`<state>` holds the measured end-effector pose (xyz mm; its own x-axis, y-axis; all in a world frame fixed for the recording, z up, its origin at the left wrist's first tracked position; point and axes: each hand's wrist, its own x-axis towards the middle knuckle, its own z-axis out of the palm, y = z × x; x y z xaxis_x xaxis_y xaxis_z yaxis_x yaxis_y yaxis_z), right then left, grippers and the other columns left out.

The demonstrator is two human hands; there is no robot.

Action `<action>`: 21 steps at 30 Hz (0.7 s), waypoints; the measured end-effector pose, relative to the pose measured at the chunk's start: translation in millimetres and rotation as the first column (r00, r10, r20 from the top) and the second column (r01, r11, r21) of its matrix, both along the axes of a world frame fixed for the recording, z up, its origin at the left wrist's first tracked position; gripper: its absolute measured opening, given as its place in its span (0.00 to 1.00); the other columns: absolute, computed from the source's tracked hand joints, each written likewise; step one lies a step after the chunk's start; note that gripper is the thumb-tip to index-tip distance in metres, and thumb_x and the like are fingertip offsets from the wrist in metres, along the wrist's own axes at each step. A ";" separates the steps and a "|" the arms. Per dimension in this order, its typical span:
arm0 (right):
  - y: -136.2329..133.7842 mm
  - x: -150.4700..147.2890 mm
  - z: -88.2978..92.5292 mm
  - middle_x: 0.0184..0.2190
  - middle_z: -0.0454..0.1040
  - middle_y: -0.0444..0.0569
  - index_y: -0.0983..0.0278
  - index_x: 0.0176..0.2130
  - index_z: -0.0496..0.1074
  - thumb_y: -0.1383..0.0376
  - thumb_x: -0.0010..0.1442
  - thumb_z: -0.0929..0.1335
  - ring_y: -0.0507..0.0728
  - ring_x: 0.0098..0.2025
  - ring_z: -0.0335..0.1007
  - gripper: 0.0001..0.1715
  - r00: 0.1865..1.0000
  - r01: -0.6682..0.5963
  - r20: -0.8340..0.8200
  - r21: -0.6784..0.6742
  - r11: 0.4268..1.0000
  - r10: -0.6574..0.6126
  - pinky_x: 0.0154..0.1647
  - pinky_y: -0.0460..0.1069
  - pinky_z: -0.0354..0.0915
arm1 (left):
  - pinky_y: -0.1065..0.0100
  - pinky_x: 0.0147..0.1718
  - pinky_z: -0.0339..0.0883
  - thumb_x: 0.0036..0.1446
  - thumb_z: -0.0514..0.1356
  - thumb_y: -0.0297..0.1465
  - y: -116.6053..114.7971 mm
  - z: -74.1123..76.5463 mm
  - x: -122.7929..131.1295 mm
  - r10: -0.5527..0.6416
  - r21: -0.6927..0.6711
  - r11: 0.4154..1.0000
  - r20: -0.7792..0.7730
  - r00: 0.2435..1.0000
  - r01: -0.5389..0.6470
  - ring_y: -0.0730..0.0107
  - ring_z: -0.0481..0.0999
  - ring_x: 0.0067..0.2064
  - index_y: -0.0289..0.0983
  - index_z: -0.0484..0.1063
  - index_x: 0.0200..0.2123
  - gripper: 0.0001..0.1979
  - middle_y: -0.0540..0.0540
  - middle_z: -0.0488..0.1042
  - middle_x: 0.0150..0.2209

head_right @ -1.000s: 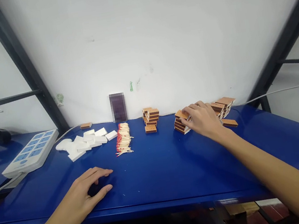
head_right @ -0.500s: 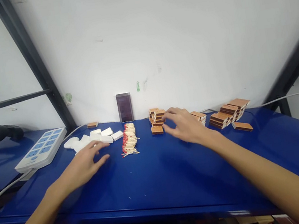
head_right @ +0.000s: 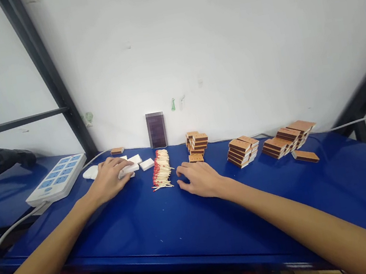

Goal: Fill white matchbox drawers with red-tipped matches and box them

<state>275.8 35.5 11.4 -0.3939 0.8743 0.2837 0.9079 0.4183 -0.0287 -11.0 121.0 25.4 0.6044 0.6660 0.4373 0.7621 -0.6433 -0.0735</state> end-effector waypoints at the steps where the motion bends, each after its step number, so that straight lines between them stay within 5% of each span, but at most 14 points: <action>1: 0.2 3.3 -2.7 0.37 0.75 0.49 0.62 0.38 0.70 0.60 0.62 0.63 0.57 0.35 0.71 0.10 1.000 0.020 -0.001 -0.004 1.000 -0.020 0.32 0.49 0.60 | 0.54 0.48 0.60 0.62 0.56 0.34 -8.9 2.9 -1.4 -0.015 -0.012 1.000 0.096 0.995 0.016 0.53 0.67 0.50 0.39 0.71 0.49 0.14 0.41 0.73 0.49; 5: 4.6 22.0 -7.6 0.39 0.77 0.52 0.62 0.42 0.70 0.61 0.63 0.61 0.60 0.36 0.73 0.13 0.977 0.210 0.021 0.028 0.977 -0.210 0.32 0.50 0.61 | 0.63 0.44 0.64 0.63 0.55 0.35 -60.5 8.1 0.0 -0.108 -0.161 0.971 0.373 0.921 0.179 0.62 0.72 0.44 0.39 0.72 0.44 0.10 0.47 0.75 0.44; 10: 18.1 43.7 -0.6 0.44 0.78 0.54 0.61 0.55 0.66 0.60 0.63 0.59 0.63 0.40 0.75 0.22 0.923 0.376 0.047 0.083 0.923 -0.381 0.32 0.52 0.63 | 0.68 0.32 0.63 0.64 0.51 0.32 -111.9 -4.3 15.5 -0.106 -0.467 0.843 0.341 0.934 0.266 0.67 0.73 0.34 0.40 0.72 0.36 0.10 0.50 0.74 0.34; 13: 19.5 49.2 -0.6 0.46 0.77 0.53 0.61 0.53 0.69 0.57 0.64 0.58 0.64 0.44 0.74 0.23 0.930 0.359 0.074 0.036 0.932 -0.361 0.34 0.53 0.63 | 0.65 0.37 0.64 0.65 0.51 0.35 -119.1 -12.3 19.5 -0.119 -0.513 0.818 0.289 0.950 0.258 0.65 0.72 0.36 0.41 0.73 0.41 0.11 0.48 0.72 0.37; 17: 4.2 52.9 -8.5 0.39 0.78 0.53 0.64 0.49 0.72 0.57 0.65 0.57 0.62 0.38 0.75 0.23 0.937 0.336 0.101 0.017 0.942 -0.336 0.32 0.52 0.64 | 0.60 0.42 0.64 0.62 0.55 0.40 -117.5 -17.0 11.4 -0.037 -0.448 0.877 0.293 0.955 0.172 0.62 0.71 0.40 0.45 0.71 0.48 0.13 0.47 0.69 0.43; 21: -16.4 49.9 -13.6 0.37 0.78 0.52 0.64 0.46 0.73 0.60 0.65 0.58 0.60 0.34 0.75 0.21 0.955 0.287 0.042 0.108 0.952 -0.293 0.32 0.51 0.64 | 0.66 0.34 0.62 0.62 0.55 0.42 -117.3 -18.0 3.4 0.058 -0.408 0.903 0.431 0.900 0.137 0.67 0.68 0.33 0.43 0.72 0.43 0.12 0.49 0.66 0.33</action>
<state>325.8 19.1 -2.3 -0.1455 0.9217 0.3596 0.9894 0.1347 0.0550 -7.6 3.8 7.3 0.4550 0.8228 0.3407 0.6284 -0.5677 0.5318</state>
